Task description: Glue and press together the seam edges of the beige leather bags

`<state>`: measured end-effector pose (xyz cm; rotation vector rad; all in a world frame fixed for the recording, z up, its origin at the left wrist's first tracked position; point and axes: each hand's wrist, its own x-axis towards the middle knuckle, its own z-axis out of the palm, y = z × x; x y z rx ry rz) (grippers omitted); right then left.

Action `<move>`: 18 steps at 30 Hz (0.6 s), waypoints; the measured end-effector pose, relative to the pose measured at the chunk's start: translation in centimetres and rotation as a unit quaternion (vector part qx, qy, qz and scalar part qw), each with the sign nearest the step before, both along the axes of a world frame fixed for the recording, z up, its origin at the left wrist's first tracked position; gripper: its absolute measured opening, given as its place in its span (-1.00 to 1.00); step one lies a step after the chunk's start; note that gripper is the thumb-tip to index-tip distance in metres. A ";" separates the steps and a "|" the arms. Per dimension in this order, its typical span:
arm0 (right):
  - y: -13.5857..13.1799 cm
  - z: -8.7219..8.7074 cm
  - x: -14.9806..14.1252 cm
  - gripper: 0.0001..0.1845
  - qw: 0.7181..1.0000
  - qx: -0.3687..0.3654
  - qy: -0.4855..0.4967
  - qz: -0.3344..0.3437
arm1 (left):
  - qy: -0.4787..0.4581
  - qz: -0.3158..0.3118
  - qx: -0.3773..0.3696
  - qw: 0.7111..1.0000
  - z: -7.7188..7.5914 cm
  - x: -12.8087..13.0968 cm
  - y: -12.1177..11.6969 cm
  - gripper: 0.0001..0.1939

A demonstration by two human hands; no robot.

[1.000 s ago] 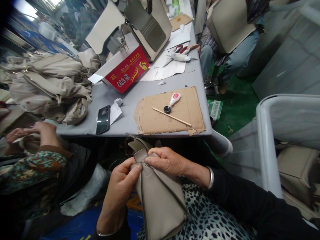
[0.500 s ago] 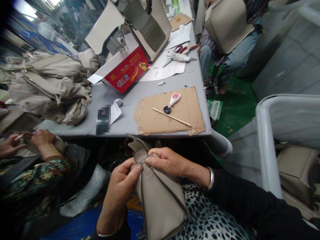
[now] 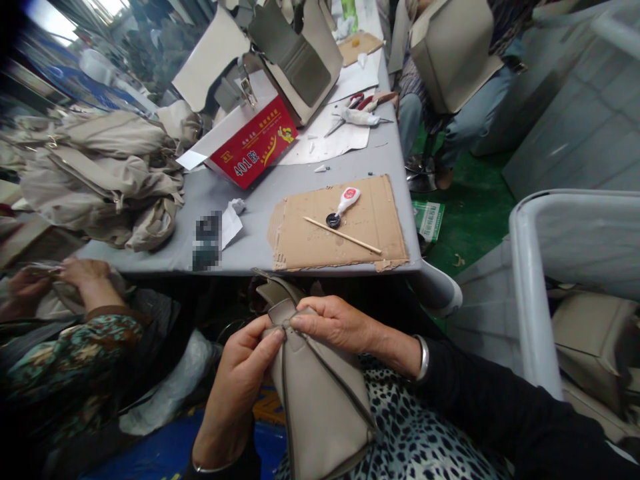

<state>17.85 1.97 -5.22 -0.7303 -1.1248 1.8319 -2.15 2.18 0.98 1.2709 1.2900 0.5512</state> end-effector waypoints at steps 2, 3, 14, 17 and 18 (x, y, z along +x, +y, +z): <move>-0.1 0.1 -0.1 -0.48 1.000 -0.024 0.011 0.004 | -0.005 0.002 -0.006 1.000 0.1 0.2 0.0 -0.63; -0.2 0.1 -0.2 -0.46 0.999 -0.038 0.017 0.003 | -0.004 0.005 -0.008 1.000 0.2 0.3 0.0 -0.62; -0.7 -0.7 -1.3 -0.42 0.995 -0.085 0.044 -0.027 | 0.007 0.039 0.016 0.999 0.2 0.8 -0.1 -0.54; -0.5 -0.9 -1.6 -0.37 0.996 -0.076 0.020 -0.047 | -0.005 0.048 0.042 0.998 0.5 1.0 -0.1 -0.53; -0.2 -0.7 -1.4 -0.35 0.996 -0.071 0.011 -0.054 | -0.008 0.057 0.053 0.997 0.6 1.3 0.2 -0.54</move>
